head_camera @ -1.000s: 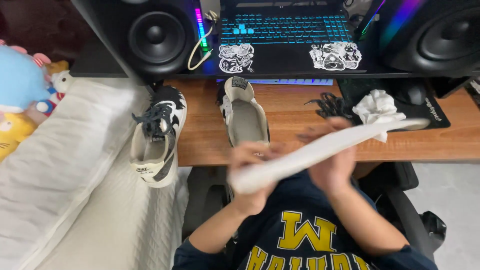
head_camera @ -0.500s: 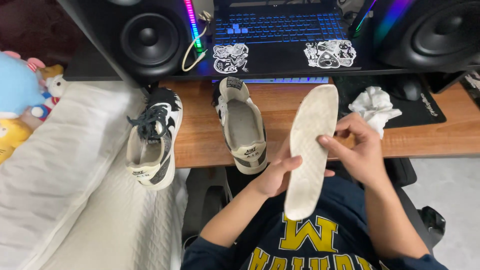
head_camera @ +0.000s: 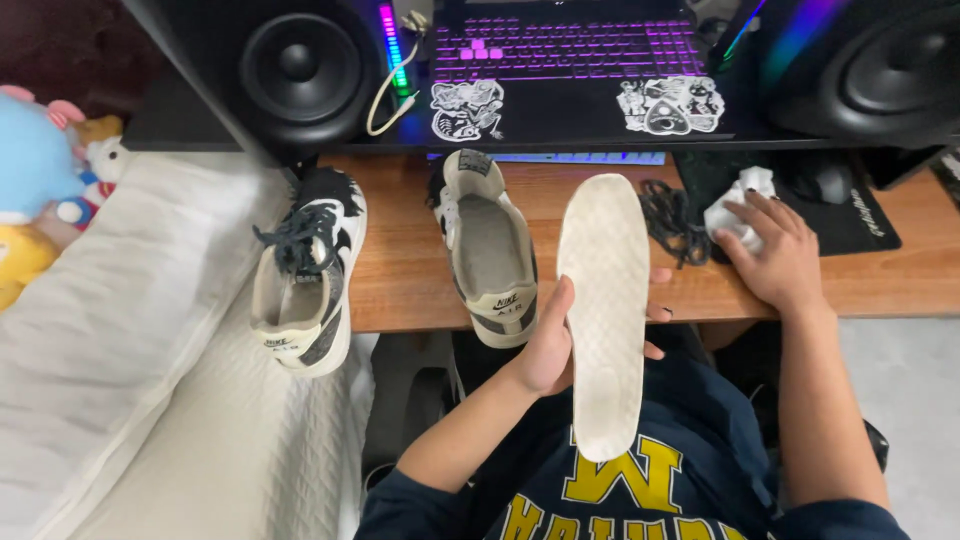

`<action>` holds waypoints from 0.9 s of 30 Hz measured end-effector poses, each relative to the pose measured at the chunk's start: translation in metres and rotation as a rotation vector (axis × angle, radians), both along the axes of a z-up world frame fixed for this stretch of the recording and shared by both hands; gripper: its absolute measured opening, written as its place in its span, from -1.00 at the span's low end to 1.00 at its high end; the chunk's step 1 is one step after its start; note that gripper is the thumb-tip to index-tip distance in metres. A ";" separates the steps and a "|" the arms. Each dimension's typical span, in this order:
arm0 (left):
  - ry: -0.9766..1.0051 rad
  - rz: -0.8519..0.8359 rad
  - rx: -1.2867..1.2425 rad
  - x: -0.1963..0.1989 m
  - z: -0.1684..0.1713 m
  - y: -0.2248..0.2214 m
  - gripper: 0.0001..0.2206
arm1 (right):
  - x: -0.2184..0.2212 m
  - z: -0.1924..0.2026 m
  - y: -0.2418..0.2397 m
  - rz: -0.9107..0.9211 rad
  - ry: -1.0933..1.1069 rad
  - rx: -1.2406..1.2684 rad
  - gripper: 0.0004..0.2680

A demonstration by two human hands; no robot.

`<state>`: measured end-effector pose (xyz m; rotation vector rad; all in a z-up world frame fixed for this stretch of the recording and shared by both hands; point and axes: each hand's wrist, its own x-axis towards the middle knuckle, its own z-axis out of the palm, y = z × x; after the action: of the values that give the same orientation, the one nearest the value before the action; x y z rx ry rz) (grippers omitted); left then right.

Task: Cleaning sneakers by removing laces, wiping the exterior, and cleaning the insoles with a cloth

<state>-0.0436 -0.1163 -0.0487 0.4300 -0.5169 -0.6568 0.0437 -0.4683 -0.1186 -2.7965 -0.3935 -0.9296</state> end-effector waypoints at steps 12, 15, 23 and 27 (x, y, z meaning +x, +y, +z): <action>-0.013 0.123 0.000 -0.003 -0.001 -0.010 -0.15 | -0.017 0.042 0.035 -0.139 -0.419 1.234 -0.93; 0.075 0.122 -0.026 -0.003 -0.008 -0.013 -0.28 | -0.053 0.077 0.090 0.026 -0.502 1.153 -0.87; -0.136 0.270 0.085 -0.011 -0.078 -0.002 -0.53 | -0.106 0.092 0.234 0.511 -0.348 0.368 -0.73; -0.225 0.425 -0.023 -0.013 -0.035 -0.001 -0.47 | -0.117 0.068 0.247 0.561 -0.216 0.353 -0.55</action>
<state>-0.0567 -0.1175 -0.0842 0.5758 -0.6214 -0.1933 -0.0729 -0.2212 -0.0510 -2.1023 -0.8872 -1.0335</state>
